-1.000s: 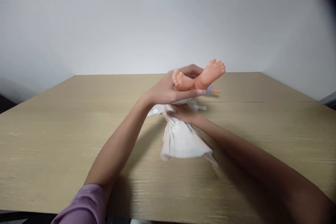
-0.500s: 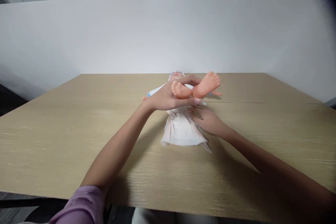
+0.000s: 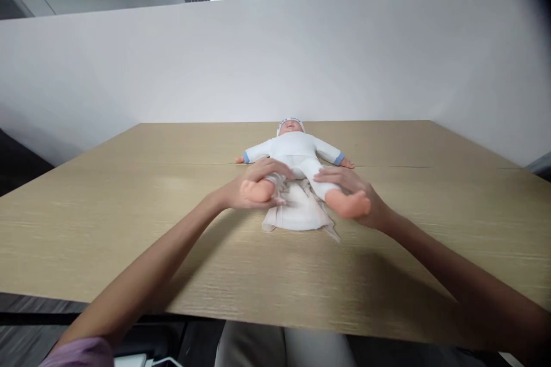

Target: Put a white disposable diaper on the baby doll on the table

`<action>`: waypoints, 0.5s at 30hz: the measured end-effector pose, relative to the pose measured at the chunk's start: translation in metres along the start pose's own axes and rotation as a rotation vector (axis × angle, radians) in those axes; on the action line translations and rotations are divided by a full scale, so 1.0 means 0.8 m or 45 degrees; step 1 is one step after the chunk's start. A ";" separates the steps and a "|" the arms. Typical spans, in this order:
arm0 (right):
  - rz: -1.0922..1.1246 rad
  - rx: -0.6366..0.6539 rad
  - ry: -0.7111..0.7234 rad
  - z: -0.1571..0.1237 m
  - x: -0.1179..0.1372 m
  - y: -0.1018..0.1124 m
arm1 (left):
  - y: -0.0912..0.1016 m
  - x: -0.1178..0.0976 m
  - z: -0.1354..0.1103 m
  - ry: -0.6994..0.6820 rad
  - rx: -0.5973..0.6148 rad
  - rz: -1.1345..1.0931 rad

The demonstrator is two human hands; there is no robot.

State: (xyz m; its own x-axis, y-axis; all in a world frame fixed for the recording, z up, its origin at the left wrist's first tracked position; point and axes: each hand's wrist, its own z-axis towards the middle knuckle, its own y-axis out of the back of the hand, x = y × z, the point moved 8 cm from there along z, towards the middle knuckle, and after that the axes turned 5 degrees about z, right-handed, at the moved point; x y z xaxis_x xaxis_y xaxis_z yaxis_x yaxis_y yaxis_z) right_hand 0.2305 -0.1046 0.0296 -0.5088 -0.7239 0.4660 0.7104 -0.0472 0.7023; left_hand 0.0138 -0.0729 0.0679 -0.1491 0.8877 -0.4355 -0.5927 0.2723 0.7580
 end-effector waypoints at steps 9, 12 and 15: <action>-0.277 0.288 0.112 -0.049 -0.047 -0.032 | -0.047 0.047 -0.083 0.100 0.217 0.171; -0.281 0.308 0.079 -0.050 -0.048 -0.034 | -0.051 0.046 -0.083 0.115 0.290 0.195; -0.261 0.293 0.130 -0.051 -0.043 -0.032 | -0.052 0.046 -0.083 0.114 0.329 0.226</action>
State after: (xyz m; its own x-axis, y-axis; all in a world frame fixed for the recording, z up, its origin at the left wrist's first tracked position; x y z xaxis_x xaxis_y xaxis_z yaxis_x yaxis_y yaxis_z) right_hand 0.2495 -0.1069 -0.0263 -0.5704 -0.7811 0.2539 0.4633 -0.0507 0.8848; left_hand -0.0194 -0.0760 -0.0115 -0.3081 0.8966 -0.3181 -0.3324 0.2118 0.9190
